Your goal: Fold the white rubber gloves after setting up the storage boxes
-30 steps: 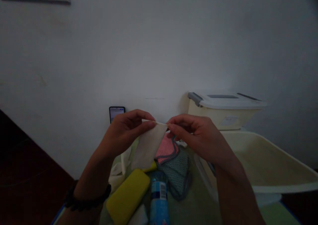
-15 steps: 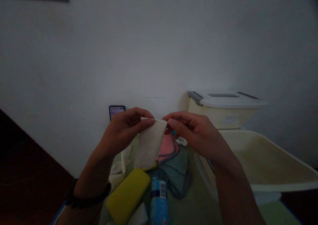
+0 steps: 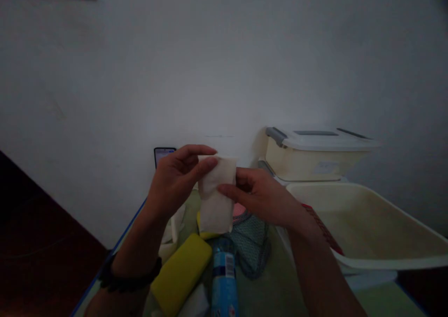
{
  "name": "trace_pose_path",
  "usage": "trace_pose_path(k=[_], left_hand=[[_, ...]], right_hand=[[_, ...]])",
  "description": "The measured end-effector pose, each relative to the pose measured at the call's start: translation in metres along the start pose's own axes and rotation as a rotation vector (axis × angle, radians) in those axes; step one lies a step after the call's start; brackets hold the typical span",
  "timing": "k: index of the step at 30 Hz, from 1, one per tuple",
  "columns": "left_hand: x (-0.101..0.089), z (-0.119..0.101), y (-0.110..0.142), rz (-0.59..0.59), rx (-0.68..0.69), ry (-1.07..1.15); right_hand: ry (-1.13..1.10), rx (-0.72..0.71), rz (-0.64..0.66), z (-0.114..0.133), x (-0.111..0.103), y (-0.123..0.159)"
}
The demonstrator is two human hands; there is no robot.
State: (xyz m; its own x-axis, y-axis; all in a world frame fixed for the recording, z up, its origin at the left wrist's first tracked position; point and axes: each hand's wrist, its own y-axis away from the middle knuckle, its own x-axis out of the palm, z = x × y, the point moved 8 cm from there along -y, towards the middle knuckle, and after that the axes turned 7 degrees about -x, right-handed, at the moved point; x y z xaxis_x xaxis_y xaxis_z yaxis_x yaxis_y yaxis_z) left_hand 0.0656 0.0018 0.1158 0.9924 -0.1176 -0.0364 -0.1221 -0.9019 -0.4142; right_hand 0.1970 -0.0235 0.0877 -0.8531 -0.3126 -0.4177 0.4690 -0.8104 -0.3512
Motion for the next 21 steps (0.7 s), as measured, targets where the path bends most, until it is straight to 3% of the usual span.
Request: trace_pose_path(k=[8,21], left_hand=[[0.016,0.019,0.001,0.293,-0.227,0.084],[0.009,0.026,-0.002,0.194,-0.26,-0.01]], right_hand=[[-0.122,0.014,-0.149,-0.003,-0.014,0.0],[-0.072,0.075,-0.132,-0.012,-0.014,0.0]])
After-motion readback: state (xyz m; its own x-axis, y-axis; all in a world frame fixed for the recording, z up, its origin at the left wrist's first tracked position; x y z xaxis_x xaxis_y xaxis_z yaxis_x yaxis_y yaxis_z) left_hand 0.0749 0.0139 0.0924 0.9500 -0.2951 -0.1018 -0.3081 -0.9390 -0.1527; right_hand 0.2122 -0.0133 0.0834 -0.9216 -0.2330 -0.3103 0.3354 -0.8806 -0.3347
